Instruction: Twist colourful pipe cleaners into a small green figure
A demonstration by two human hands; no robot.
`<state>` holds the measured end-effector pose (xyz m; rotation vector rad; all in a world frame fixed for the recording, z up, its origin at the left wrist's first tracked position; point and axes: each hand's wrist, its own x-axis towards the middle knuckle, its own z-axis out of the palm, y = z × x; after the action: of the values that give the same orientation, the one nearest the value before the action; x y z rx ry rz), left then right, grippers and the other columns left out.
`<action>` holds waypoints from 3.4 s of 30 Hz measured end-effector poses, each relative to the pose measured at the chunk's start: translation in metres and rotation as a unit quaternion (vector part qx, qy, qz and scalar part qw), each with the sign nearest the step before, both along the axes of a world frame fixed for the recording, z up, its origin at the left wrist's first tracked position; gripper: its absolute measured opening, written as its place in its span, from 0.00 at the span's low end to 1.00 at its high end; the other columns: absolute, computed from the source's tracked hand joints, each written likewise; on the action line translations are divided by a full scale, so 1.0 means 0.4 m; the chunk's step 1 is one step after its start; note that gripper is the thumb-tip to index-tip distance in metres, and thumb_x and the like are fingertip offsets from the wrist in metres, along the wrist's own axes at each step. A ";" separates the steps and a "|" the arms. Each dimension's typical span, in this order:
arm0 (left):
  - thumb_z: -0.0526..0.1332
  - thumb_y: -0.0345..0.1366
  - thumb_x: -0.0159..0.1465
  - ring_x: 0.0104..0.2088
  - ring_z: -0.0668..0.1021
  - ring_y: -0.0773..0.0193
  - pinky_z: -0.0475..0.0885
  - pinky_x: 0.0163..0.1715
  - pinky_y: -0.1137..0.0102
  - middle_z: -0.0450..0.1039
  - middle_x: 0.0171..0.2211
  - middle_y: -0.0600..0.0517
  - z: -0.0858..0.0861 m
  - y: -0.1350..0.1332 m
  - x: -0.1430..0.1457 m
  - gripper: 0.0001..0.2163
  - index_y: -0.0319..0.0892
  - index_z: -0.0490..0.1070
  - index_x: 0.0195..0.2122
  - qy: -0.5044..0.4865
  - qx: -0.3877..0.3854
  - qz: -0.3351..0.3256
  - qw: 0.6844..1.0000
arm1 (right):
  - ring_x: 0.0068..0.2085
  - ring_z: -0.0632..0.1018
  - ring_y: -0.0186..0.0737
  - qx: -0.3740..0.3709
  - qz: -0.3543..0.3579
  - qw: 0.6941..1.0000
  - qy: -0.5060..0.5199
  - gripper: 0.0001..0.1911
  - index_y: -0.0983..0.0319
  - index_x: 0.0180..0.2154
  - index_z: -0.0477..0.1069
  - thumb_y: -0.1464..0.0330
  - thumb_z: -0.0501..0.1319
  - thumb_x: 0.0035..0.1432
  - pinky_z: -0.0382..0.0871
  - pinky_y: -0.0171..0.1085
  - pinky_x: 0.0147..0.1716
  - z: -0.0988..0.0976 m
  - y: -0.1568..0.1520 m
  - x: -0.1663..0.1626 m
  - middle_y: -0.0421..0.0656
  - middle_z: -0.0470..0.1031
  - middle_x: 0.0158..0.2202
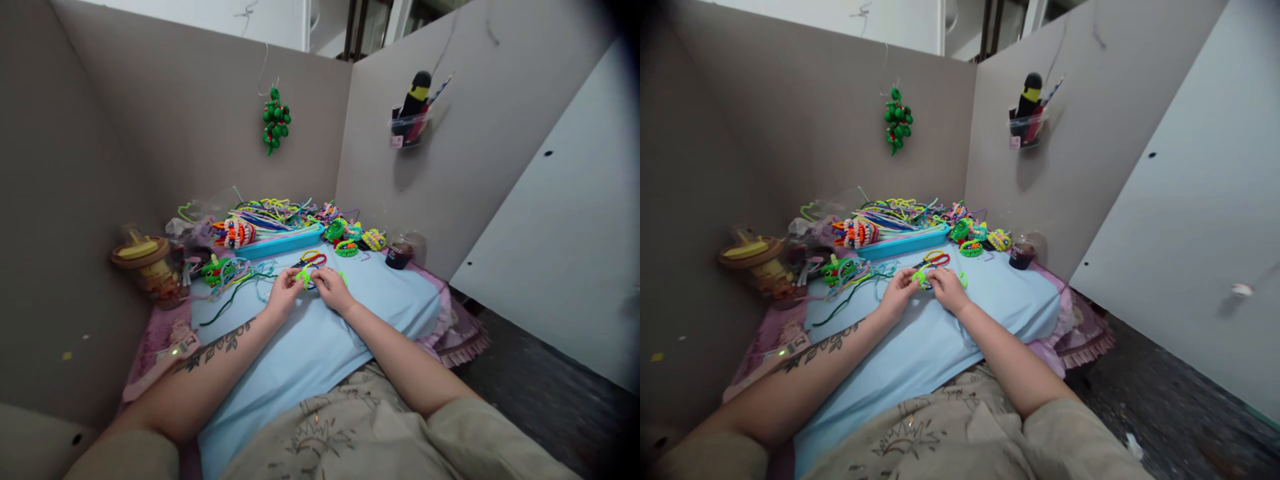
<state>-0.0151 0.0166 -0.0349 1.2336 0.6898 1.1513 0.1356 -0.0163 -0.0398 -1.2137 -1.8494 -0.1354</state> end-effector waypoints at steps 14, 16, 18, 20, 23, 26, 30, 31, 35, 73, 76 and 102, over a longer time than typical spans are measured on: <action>0.67 0.40 0.45 0.24 0.71 0.69 0.64 0.26 0.74 0.70 0.24 0.55 0.003 -0.003 -0.002 0.18 0.40 0.68 0.36 0.009 -0.017 -0.029 0.999 | 0.34 0.72 0.37 0.013 -0.003 1.000 -0.010 0.07 0.61 0.31 0.68 0.73 0.52 0.58 0.63 0.35 0.36 -0.003 0.000 0.000 0.41 0.73 0.30; 0.67 0.40 0.45 0.23 0.71 0.70 0.63 0.25 0.75 0.70 0.23 0.55 0.006 -0.004 -0.001 0.17 0.40 0.68 0.35 0.015 -0.014 -0.027 0.999 | 0.35 0.72 0.37 0.018 -0.016 0.999 -0.035 0.08 0.61 0.31 0.68 0.73 0.52 0.58 0.62 0.36 0.37 -0.003 -0.002 -0.001 0.42 0.73 0.31; 0.67 0.39 0.46 0.23 0.71 0.70 0.64 0.24 0.75 0.70 0.23 0.55 0.006 -0.005 -0.001 0.16 0.40 0.68 0.34 0.025 -0.002 -0.015 1.000 | 0.35 0.72 0.39 0.026 -0.037 0.997 -0.055 0.08 0.61 0.32 0.68 0.72 0.51 0.59 0.61 0.37 0.38 -0.003 -0.003 -0.003 0.43 0.73 0.31; 0.66 0.39 0.46 0.23 0.71 0.70 0.64 0.24 0.75 0.70 0.22 0.55 0.005 -0.005 0.001 0.15 0.40 0.67 0.34 0.033 0.010 -0.003 0.999 | 0.36 0.71 0.40 0.040 -0.062 0.995 -0.069 0.08 0.61 0.33 0.68 0.71 0.51 0.59 0.60 0.38 0.39 -0.003 -0.004 -0.005 0.43 0.73 0.31; 0.65 0.39 0.48 0.23 0.71 0.70 0.64 0.25 0.75 0.69 0.22 0.56 0.002 -0.005 0.001 0.14 0.40 0.67 0.34 0.040 0.018 0.004 0.999 | 0.37 0.71 0.41 0.058 -0.084 0.991 -0.081 0.08 0.61 0.34 0.68 0.71 0.51 0.60 0.59 0.39 0.39 -0.003 -0.004 -0.007 0.44 0.73 0.31; 0.65 0.36 0.48 0.24 0.71 0.69 0.64 0.27 0.74 0.69 0.23 0.55 0.002 -0.006 0.001 0.14 0.40 0.66 0.34 0.044 0.034 0.013 0.998 | 0.37 0.71 0.41 0.061 -0.083 0.992 -0.077 0.08 0.62 0.34 0.68 0.71 0.50 0.60 0.59 0.40 0.39 -0.002 -0.003 -0.007 0.45 0.73 0.32; 0.64 0.32 0.47 0.26 0.71 0.69 0.64 0.29 0.74 0.70 0.25 0.55 0.005 -0.008 0.001 0.12 0.40 0.67 0.34 0.061 0.068 0.035 0.995 | 0.37 0.71 0.41 0.048 -0.056 0.996 -0.059 0.07 0.62 0.34 0.67 0.71 0.51 0.59 0.60 0.40 0.40 -0.007 0.002 -0.007 0.45 0.72 0.34; 0.64 0.32 0.47 0.26 0.71 0.69 0.64 0.29 0.74 0.69 0.26 0.55 0.006 -0.008 0.001 0.12 0.40 0.66 0.34 0.064 0.072 0.038 0.995 | 0.38 0.71 0.41 0.043 -0.048 0.997 -0.051 0.07 0.62 0.34 0.67 0.71 0.51 0.59 0.60 0.40 0.40 -0.008 0.003 -0.007 0.45 0.72 0.34; 0.63 0.31 0.47 0.27 0.71 0.69 0.64 0.29 0.74 0.69 0.27 0.55 0.001 -0.005 0.001 0.13 0.40 0.65 0.35 0.058 0.062 0.022 0.996 | 0.38 0.71 0.40 0.022 -0.024 0.999 -0.017 0.07 0.61 0.33 0.66 0.71 0.51 0.59 0.60 0.39 0.40 -0.013 0.006 -0.011 0.44 0.72 0.34; 0.53 0.23 0.55 0.40 0.72 0.62 0.67 0.43 0.65 0.70 0.37 0.49 0.012 -0.023 -0.023 0.12 0.42 0.65 0.39 0.279 0.384 0.085 0.876 | 0.31 0.69 0.37 -0.022 -0.035 0.999 -0.014 0.09 0.60 0.23 0.67 0.64 0.61 0.51 0.56 0.38 0.36 0.007 -0.012 -0.010 0.38 0.68 0.22; 0.52 0.24 0.56 0.40 0.72 0.63 0.67 0.42 0.66 0.70 0.37 0.50 0.011 -0.020 -0.021 0.11 0.42 0.65 0.39 0.272 0.388 0.075 0.877 | 0.31 0.69 0.37 -0.008 -0.034 0.999 0.002 0.08 0.60 0.24 0.68 0.65 0.61 0.52 0.56 0.38 0.37 0.008 -0.015 -0.008 0.38 0.69 0.22; 0.53 0.33 0.60 0.30 0.70 0.67 0.66 0.31 0.72 0.68 0.34 0.51 0.030 -0.025 -0.022 0.14 0.42 0.59 0.47 0.214 0.275 0.075 0.934 | 0.34 0.70 0.39 0.029 -0.039 0.999 0.019 0.06 0.60 0.34 0.72 0.65 0.59 0.55 0.57 0.41 0.41 0.005 -0.005 0.007 0.42 0.73 0.29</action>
<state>-0.0240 0.0067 -0.0228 1.9740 0.8223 1.2600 0.1382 -0.0181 -0.0379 -1.2394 -1.7541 -0.2053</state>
